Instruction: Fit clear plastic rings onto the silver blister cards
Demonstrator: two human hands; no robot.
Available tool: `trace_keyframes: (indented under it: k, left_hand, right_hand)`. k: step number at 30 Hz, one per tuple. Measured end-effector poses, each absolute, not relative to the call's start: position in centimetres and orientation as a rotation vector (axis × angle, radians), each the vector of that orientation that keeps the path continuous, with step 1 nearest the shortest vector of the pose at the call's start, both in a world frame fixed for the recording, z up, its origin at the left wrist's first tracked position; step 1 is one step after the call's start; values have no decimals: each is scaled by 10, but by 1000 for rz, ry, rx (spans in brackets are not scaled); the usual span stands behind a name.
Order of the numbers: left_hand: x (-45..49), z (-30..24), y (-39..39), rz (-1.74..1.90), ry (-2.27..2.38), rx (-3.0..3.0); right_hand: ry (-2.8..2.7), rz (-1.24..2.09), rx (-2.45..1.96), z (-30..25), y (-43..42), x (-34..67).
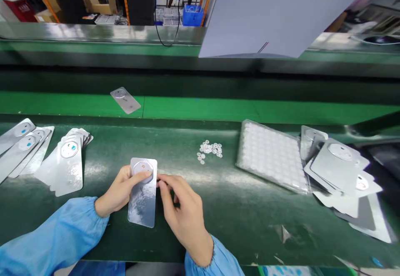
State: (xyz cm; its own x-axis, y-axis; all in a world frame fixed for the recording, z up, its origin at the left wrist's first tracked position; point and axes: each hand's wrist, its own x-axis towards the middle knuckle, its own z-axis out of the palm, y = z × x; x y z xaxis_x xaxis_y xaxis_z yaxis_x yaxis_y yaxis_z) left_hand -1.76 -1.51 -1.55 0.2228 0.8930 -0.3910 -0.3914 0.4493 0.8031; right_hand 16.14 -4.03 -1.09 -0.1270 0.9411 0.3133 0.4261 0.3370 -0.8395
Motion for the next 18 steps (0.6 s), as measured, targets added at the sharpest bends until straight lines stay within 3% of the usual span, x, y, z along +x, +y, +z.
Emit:
trace_keyframes:
  k: [8,18]
  left_hand:
    - [-17,-17,-16,972,1027,782]
    - [-20,-25,-16,946,1059,766]
  right_hand:
    - [-2129,190,-1142,-8,-21,155]
    - [-2116,152,-1232,-11,-22,149]
